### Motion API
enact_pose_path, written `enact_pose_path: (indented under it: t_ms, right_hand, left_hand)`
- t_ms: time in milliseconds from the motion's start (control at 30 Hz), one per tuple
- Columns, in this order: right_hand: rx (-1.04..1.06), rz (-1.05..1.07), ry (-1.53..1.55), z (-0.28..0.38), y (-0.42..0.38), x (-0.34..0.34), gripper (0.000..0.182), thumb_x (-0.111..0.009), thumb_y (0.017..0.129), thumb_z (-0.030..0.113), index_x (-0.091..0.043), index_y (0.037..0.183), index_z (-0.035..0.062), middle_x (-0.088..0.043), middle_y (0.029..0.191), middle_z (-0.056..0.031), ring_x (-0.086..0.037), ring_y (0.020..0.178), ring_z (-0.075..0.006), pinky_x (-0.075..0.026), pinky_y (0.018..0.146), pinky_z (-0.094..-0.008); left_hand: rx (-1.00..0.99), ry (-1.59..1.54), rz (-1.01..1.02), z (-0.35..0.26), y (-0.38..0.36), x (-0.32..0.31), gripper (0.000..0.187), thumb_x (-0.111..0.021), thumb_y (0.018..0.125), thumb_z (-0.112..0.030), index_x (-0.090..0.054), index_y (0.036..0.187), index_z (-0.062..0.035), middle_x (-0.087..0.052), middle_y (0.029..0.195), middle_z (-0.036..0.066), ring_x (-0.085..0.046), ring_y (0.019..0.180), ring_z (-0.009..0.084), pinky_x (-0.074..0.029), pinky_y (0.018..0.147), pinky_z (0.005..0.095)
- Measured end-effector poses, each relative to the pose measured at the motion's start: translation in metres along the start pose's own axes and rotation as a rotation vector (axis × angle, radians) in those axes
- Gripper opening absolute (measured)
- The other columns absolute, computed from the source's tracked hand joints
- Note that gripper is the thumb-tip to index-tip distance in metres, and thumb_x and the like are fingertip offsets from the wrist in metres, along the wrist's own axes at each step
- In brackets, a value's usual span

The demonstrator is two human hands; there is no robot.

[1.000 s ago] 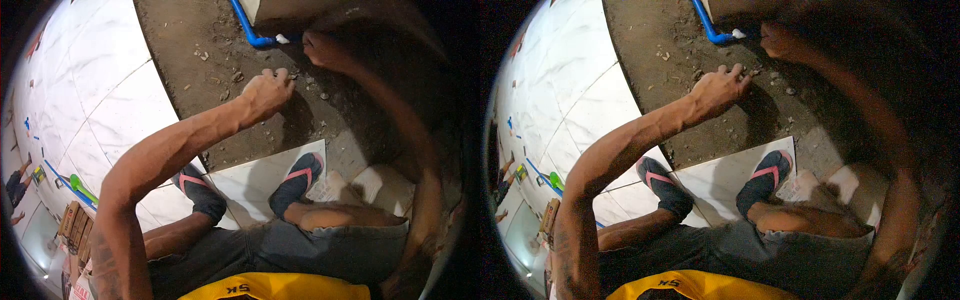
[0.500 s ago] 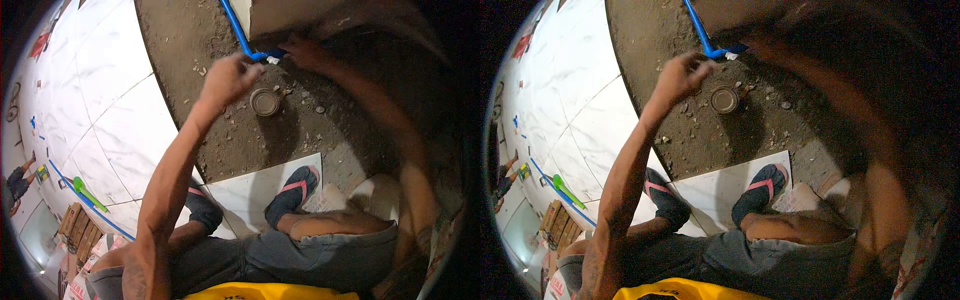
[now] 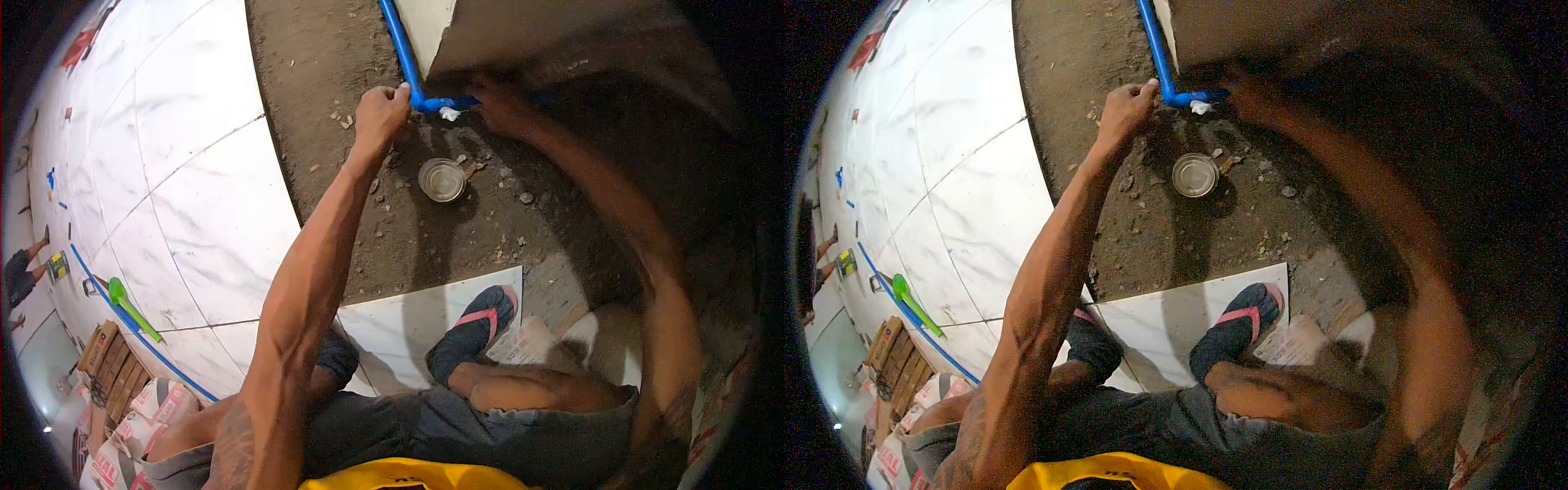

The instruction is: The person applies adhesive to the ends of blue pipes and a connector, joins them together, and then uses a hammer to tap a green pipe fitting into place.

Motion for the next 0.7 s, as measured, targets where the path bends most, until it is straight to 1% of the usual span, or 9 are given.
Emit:
enact_pose_path:
  t_ms: [100,200,300,400,500,533,600,633,700]
  right_hand:
    - [-0.002,-0.036,0.13,0.008,-0.009,0.023,0.034,-0.061,0.084,0.009,-0.054,0.117,0.0011,-0.054,0.112,-0.0214,-0.056,0.1,-0.0381,-0.047,0.086,-0.0463]
    - [0.076,-0.115,0.172,0.006,-0.011,0.03,0.033,-0.059,0.086,0.009,-0.052,0.117,-0.0002,-0.056,0.109,-0.0218,-0.057,0.101,-0.0365,-0.047,0.085,-0.0459]
    - [0.059,-0.061,0.105,0.024,-0.019,0.063,0.034,-0.058,0.086,0.008,-0.051,0.119,-0.0002,-0.056,0.112,-0.0209,-0.057,0.102,-0.036,-0.048,0.085,-0.0451]
    - [0.11,-0.019,-0.091,0.02,-0.018,0.068,0.045,-0.058,0.082,0.005,-0.047,0.126,0.0003,-0.057,0.112,-0.0214,-0.061,0.097,-0.0352,-0.053,0.079,-0.0442]
    - [0.079,0.139,-0.124,-0.001,-0.016,0.059,0.038,-0.058,0.082,0.005,-0.049,0.118,0.0001,-0.06,0.105,-0.0205,-0.063,0.091,-0.0346,-0.053,0.076,-0.0446]
    - [0.073,0.179,-0.139,-0.006,-0.016,0.057,0.035,-0.058,0.082,0.005,-0.05,0.116,0.0001,-0.061,0.102,-0.0203,-0.063,0.089,-0.0344,-0.053,0.075,-0.0449]
    - [0.076,0.225,-0.185,-0.012,-0.02,0.051,0.028,-0.057,0.083,0.007,-0.052,0.11,0.0001,-0.062,0.098,-0.0201,-0.064,0.086,-0.0343,-0.053,0.074,-0.0458]
    - [0.064,0.225,-0.168,-0.016,-0.021,0.048,0.032,-0.057,0.084,0.008,-0.05,0.115,0.0015,-0.061,0.104,-0.0195,-0.061,0.093,-0.035,-0.051,0.078,-0.0457]
    - [0.039,0.225,-0.137,-0.018,-0.023,0.046,0.041,-0.056,0.087,0.009,-0.045,0.127,0.0042,-0.058,0.117,-0.0182,-0.057,0.107,-0.0366,-0.048,0.087,-0.0455]
  left_hand:
    - [0.02,-0.163,-0.012,-0.011,-0.005,0.003,0.051,-0.051,0.09,-0.041,-0.064,0.075,0.0054,-0.063,0.061,0.017,-0.064,0.052,0.0251,-0.05,0.058,0.0375]
    - [0.048,-0.182,0.111,-0.027,-0.011,0.003,0.057,-0.048,0.093,-0.049,-0.059,0.073,0.0039,-0.057,0.065,0.01,-0.055,0.054,0.0178,-0.045,0.054,0.0349]
    - [0.009,-0.322,0.073,-0.032,-0.011,-0.006,0.06,-0.045,0.093,-0.052,-0.054,0.07,0.0029,-0.052,0.062,0.009,-0.052,0.057,0.0192,-0.042,0.057,0.0358]
    - [-0.172,-0.062,-0.081,-0.029,-0.006,-0.001,0.062,-0.042,0.094,-0.053,-0.053,0.069,0.0029,-0.051,0.061,0.01,-0.051,0.06,0.0208,-0.04,0.059,0.0371]
    - [-0.172,-0.09,-0.12,-0.028,-0.015,0.006,0.058,-0.042,0.094,-0.046,-0.058,0.072,0.0053,-0.057,0.064,0.022,-0.06,0.069,0.0384,-0.044,0.065,0.0464]
    - [-0.213,-0.023,-0.177,-0.024,-0.009,0.007,0.057,-0.04,0.095,-0.045,-0.058,0.072,0.0049,-0.058,0.065,0.022,-0.06,0.067,0.0387,-0.044,0.063,0.0462]
    - [-0.201,-0.032,-0.184,-0.021,-0.011,0.006,0.057,-0.04,0.095,-0.044,-0.058,0.073,0.0053,-0.058,0.065,0.022,-0.06,0.068,0.039,-0.044,0.064,0.0468]
    - [-0.195,-0.037,-0.188,-0.021,-0.012,0.006,0.057,-0.04,0.095,-0.044,-0.058,0.073,0.0055,-0.058,0.065,0.022,-0.06,0.068,0.0391,-0.043,0.065,0.0471]
    - [-0.241,-0.021,-0.22,-0.023,-0.014,0.008,0.056,-0.041,0.095,-0.043,-0.057,0.073,0.0054,-0.057,0.063,0.02,-0.06,0.063,0.0358,-0.044,0.061,0.0457]
Point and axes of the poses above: each hand's wrist, its own y-axis towards the middle knuckle, its own x-axis out of the back of the hand, z = x × y, the point moved 4 cm from there along y, towards the middle knuckle
